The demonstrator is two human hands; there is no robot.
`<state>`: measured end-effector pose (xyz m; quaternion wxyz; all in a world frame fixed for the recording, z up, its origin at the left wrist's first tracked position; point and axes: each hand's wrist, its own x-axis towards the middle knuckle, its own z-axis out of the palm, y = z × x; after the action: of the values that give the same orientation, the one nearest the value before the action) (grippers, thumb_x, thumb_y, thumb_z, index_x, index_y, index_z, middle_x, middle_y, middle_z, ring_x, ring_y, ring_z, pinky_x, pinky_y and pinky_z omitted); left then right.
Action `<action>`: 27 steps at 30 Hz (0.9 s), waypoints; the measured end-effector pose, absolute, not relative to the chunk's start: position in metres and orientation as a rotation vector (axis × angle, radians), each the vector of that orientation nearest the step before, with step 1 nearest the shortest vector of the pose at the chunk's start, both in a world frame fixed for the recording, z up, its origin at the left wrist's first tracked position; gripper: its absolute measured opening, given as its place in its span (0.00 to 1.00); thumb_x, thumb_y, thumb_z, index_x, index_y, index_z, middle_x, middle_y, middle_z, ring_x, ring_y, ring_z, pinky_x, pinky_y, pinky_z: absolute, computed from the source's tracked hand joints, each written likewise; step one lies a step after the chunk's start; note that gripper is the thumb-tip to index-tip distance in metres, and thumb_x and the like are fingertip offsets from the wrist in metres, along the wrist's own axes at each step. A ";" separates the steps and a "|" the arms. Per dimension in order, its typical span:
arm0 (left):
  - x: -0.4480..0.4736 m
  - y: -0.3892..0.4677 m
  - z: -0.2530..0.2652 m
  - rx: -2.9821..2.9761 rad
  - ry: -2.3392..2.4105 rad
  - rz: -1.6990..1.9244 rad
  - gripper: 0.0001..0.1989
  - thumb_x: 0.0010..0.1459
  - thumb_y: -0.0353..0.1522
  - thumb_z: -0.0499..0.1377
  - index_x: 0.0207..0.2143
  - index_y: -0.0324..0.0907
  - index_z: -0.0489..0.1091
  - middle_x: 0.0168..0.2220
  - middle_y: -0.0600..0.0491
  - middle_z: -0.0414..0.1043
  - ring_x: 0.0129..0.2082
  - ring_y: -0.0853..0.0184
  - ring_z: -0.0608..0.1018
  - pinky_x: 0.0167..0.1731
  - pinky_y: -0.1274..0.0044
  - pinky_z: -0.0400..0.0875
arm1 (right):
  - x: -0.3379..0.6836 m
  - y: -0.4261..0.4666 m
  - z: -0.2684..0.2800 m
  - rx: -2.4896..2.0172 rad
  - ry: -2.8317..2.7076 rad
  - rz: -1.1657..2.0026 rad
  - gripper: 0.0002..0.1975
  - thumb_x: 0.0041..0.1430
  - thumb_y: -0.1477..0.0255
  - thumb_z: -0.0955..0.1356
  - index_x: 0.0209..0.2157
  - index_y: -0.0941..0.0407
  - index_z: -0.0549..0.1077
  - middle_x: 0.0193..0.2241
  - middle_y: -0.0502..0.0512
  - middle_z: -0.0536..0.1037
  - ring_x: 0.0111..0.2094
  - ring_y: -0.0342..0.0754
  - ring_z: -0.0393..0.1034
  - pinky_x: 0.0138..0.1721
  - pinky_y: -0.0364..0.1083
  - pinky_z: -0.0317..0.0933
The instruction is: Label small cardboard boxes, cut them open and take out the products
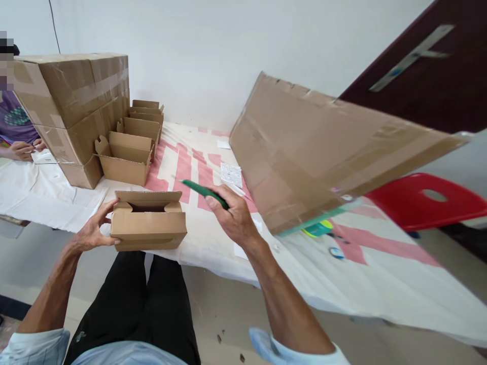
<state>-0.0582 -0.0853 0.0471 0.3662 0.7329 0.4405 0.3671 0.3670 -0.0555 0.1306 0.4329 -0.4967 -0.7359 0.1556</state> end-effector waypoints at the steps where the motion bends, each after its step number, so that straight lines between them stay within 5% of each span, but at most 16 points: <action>1: -0.058 -0.085 0.047 1.881 1.133 0.944 0.59 0.50 0.45 0.78 0.78 0.57 0.53 0.73 0.41 0.60 0.72 0.40 0.67 0.60 0.58 0.77 | 0.375 -0.057 0.113 -1.289 -1.768 0.355 0.19 0.71 0.55 0.66 0.52 0.52 0.80 0.47 0.59 0.83 0.48 0.58 0.76 0.50 0.54 0.70; 10: -0.059 -0.087 0.055 1.869 1.156 0.890 0.58 0.52 0.53 0.77 0.78 0.55 0.55 0.76 0.40 0.54 0.74 0.38 0.63 0.62 0.54 0.75 | 0.381 -0.083 -0.052 -1.745 -1.584 0.255 0.26 0.64 0.50 0.61 0.45 0.57 0.77 0.41 0.69 0.80 0.47 0.65 0.74 0.53 0.66 0.69; 17: -0.062 -0.086 0.061 1.824 1.121 0.876 0.63 0.48 0.61 0.75 0.79 0.54 0.55 0.77 0.39 0.54 0.75 0.33 0.61 0.64 0.51 0.73 | 0.337 -0.073 0.034 -1.235 -1.826 0.263 0.21 0.75 0.57 0.64 0.59 0.52 0.76 0.57 0.64 0.79 0.60 0.61 0.73 0.62 0.62 0.68; 23: -0.063 -0.086 0.063 1.709 1.079 0.951 0.41 0.71 0.63 0.49 0.77 0.55 0.61 0.79 0.45 0.55 0.76 0.38 0.61 0.64 0.50 0.73 | 0.311 -0.084 0.085 -0.987 -2.089 0.192 0.12 0.71 0.68 0.70 0.54 0.52 0.78 0.46 0.59 0.81 0.49 0.57 0.77 0.52 0.58 0.75; 27: -0.058 -0.087 0.067 1.709 1.098 0.933 0.42 0.67 0.60 0.59 0.76 0.53 0.63 0.78 0.44 0.58 0.76 0.39 0.62 0.66 0.54 0.72 | 0.310 -0.121 0.084 -0.858 -2.061 -0.128 0.07 0.69 0.76 0.71 0.47 0.53 0.78 0.41 0.59 0.81 0.44 0.55 0.77 0.46 0.55 0.74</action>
<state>-0.0576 -0.0871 0.0672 0.4376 0.6874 0.4418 0.3754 0.3102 -0.1205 0.0841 0.4375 -0.3450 -0.8288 -0.0516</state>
